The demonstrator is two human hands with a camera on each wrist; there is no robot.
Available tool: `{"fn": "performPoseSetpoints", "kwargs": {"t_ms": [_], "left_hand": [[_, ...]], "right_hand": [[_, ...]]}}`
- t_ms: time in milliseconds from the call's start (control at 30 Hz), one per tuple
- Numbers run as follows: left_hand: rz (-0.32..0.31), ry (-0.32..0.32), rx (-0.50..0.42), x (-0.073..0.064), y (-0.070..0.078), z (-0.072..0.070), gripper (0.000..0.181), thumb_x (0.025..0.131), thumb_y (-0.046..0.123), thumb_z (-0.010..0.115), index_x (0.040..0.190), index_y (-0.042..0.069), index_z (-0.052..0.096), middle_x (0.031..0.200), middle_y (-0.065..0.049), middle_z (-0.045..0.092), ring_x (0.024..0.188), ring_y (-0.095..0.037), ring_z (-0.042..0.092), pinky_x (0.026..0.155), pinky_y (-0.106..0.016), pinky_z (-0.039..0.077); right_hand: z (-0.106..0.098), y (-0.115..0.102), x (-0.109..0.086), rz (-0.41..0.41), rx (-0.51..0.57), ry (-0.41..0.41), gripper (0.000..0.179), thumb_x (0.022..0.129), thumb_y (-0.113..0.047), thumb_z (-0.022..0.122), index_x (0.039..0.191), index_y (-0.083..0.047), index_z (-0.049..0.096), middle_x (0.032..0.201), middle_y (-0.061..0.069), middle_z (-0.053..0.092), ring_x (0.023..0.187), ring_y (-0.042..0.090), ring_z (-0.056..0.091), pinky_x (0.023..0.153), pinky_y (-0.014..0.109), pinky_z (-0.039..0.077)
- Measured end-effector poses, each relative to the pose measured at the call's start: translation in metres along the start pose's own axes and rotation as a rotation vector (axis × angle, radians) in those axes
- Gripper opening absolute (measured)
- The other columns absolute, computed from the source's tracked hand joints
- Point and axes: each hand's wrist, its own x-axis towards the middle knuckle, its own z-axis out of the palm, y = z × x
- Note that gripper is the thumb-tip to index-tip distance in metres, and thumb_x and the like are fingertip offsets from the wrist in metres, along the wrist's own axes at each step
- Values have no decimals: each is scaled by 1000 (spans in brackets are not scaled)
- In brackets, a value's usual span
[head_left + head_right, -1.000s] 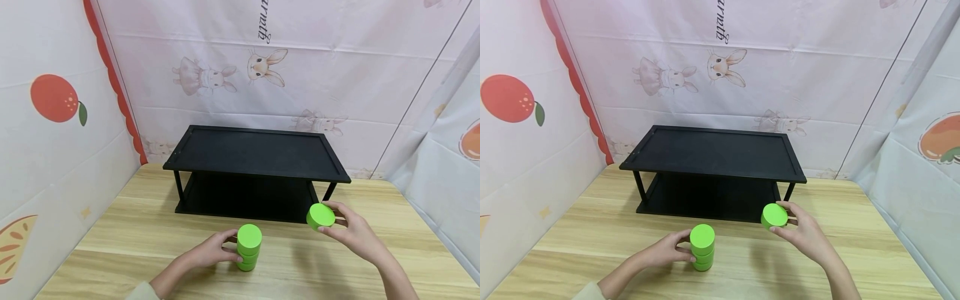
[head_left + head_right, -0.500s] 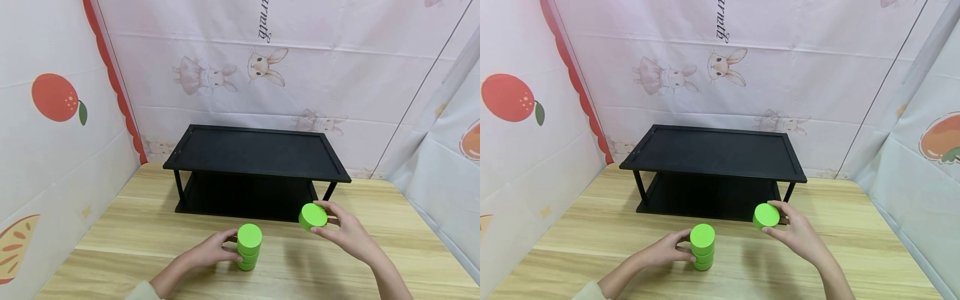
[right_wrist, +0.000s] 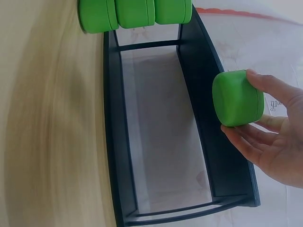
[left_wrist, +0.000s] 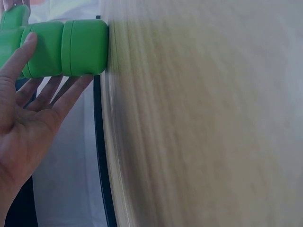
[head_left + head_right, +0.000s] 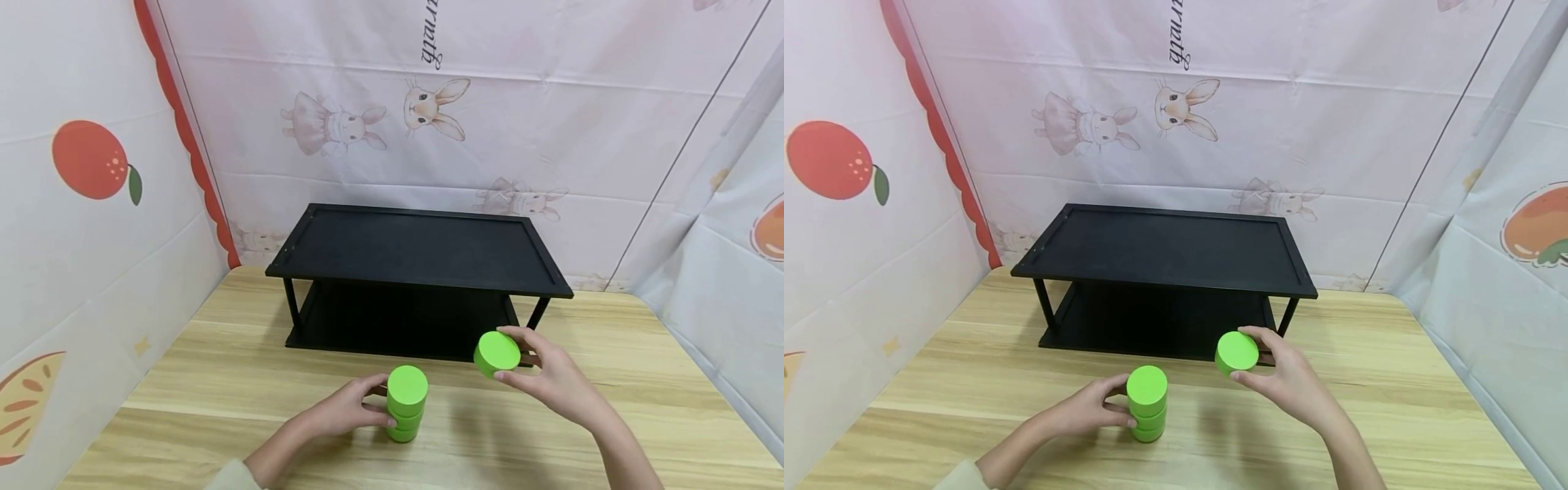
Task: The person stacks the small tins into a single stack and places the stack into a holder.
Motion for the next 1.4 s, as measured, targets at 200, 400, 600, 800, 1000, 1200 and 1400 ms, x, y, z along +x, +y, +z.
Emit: {"fn": "performPoseSetpoints", "kwargs": {"t_ms": [200, 400, 600, 800, 1000, 1200, 1400], "left_hand": [[-1, 2, 4, 0, 0, -1, 55, 78, 14, 74, 127, 11, 49, 121, -2, 52, 118, -27, 45, 88, -28, 46], [0, -5, 2, 0, -1, -1, 56, 79, 14, 74, 128, 9, 49, 121, -2, 52, 117, -27, 45, 88, -28, 46], [3, -4, 10, 0, -2, 0, 55, 78, 15, 74, 127, 10, 50, 121, -2, 53, 117, -27, 45, 88, -27, 46], [1, -4, 0, 0, -1, -1, 55, 78, 14, 74, 127, 11, 50, 121, -1, 53, 117, -26, 45, 88, -28, 46], [8, -3, 0, 0, -1, -1, 55, 78, 14, 74, 127, 10, 49, 121, -1, 53, 117, -26, 45, 88, -28, 46], [10, -6, -10, 0, -1, 0, 54, 78, 12, 74, 127, 9, 49, 122, -3, 53, 118, -27, 45, 88, -27, 46], [15, -6, -22, 0, -1, 0, 54, 78, 12, 74, 126, 8, 50, 121, -3, 53, 117, -27, 45, 87, -28, 46]], "right_hand": [[3, -2, 2, -4, 14, -22, 59, 75, -23, 78, 124, -6, 51, 112, 5, 57, 95, 18, 57, 81, 31, 50], [7, -4, 6, -27, 1, -23, 58, 74, -24, 78, 124, -8, 52, 110, 2, 57, 98, 17, 55, 83, 29, 49], [10, -7, 8, -32, 25, -47, 58, 75, -25, 78, 124, -9, 51, 108, 2, 57, 98, 17, 55, 84, 29, 48], [12, -9, 8, -39, 15, -48, 58, 75, -26, 78, 124, -10, 51, 109, 0, 57, 98, 15, 55, 84, 29, 48], [13, -12, 9, -53, 31, -58, 58, 75, -24, 78, 124, -9, 51, 110, 0, 57, 99, 16, 55, 85, 31, 48], [15, -15, 10, -64, 34, -58, 58, 74, -24, 79, 124, -9, 52, 111, 0, 56, 100, 16, 54, 85, 30, 48], [18, -19, 11, -68, 32, -60, 59, 73, -24, 79, 124, -9, 52, 109, -1, 57, 98, 15, 55, 84, 29, 49]]}}
